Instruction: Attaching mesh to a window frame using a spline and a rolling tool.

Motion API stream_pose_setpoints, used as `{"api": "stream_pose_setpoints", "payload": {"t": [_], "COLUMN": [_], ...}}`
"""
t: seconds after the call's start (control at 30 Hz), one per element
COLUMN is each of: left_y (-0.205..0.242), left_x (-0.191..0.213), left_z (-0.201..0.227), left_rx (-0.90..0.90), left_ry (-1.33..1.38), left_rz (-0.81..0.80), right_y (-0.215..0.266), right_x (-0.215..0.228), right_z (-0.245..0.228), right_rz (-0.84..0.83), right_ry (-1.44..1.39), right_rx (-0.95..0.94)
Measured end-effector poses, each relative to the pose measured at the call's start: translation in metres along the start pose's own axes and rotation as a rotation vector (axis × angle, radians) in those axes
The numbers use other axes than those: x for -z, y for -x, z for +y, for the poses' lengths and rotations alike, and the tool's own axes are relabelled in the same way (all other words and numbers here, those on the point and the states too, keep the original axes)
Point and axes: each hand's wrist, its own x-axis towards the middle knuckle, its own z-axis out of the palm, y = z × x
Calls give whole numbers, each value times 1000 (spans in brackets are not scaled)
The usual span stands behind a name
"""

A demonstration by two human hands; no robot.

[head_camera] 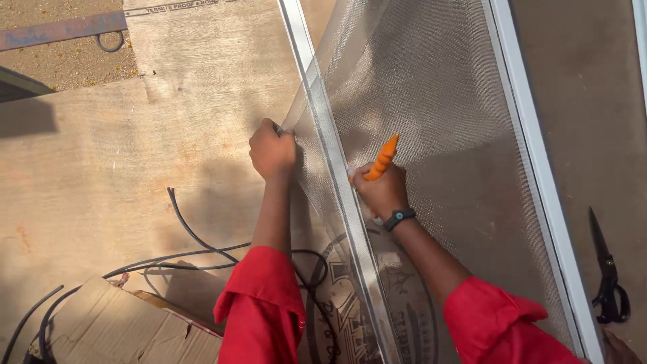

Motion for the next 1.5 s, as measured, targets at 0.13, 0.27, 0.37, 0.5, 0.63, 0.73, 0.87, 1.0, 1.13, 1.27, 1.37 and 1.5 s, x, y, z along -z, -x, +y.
{"api": "stream_pose_setpoints", "payload": {"t": [0.13,0.27,0.37,0.5,0.63,0.73,0.87,1.0,1.13,1.27,1.37,1.5], "left_y": [-24,-57,-79,-82,-83,-132,-136,-169,-187,-192,-187,-199], "left_x": [8,4,-3,-5,2,-72,-17,-14,-16,-4,1,11], "left_z": [10,21,22,5,11,-46,38,51,30,30,13,44], "left_rx": [52,99,17,-21,47,-235,-17,-32,-115,-32,-23,-35], "left_ry": [67,146,94,153,253,198,118,253,254,272,459,228], "left_rz": [-20,-57,-55,-117,-149,208,-42,44,152,64,-53,-60], "right_y": [-56,-39,-34,-72,-111,-99,-85,-136,-190,-166,-145,-210], "right_x": [-7,3,-5,-12,0,4,-5,-17,-21,-11,-16,-25], "right_z": [-37,-32,-7,-42,-82,-74,-43,-82,-103,-75,-86,-122], "right_rz": [10,-48,-45,27,-48,-99,-59,22,-26,-20,-63,25], "right_ry": [-39,-93,-113,-74,-119,-132,-89,-112,-210,-152,-142,-249], "right_rx": [-32,-113,-34,36,-172,-197,-95,-48,-128,3,-27,-44]}}
